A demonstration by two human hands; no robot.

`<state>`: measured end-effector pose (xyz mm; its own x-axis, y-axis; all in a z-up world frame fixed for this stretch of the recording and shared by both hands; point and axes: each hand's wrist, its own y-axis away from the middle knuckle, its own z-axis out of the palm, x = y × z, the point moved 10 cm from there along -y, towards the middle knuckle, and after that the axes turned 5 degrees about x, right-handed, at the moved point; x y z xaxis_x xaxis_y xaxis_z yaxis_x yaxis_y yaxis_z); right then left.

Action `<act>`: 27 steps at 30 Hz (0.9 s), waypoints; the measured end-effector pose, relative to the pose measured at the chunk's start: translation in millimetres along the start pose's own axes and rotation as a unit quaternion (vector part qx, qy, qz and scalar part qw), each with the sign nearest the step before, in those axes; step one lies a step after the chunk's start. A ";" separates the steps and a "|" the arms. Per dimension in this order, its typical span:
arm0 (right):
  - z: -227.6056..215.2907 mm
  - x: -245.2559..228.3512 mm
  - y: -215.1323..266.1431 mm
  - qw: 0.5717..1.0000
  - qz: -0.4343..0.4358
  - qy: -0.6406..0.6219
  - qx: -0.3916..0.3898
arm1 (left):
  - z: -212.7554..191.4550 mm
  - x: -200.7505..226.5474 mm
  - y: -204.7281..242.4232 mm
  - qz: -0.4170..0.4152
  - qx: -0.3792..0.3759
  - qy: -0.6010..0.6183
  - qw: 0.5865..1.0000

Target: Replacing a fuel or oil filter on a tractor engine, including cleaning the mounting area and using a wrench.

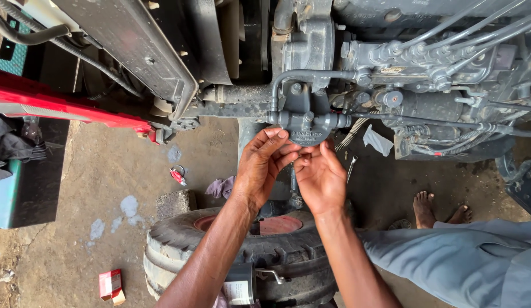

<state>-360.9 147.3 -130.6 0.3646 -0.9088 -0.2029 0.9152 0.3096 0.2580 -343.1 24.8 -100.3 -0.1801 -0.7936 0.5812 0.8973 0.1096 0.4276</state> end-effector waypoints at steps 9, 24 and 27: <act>39.7 -3.7 23.1 0.916 -0.275 0.293 -0.011 | -0.8 3.4 0.2 0.017 -0.007 -0.026 0.999; 23.4 -0.1 -18.4 0.946 -0.240 0.219 0.004 | 2.4 13.2 4.2 0.026 0.029 -0.100 0.994; -3.6 0.5 -36.8 0.961 -0.206 0.183 -0.004 | 3.1 14.0 2.9 0.032 0.025 -0.101 0.994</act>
<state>-393.7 136.4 -143.6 0.0061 -0.7954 -0.6060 0.9957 -0.0511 0.0772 -344.3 15.9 -88.8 -0.2048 -0.6476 0.7339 0.8893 0.1901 0.4159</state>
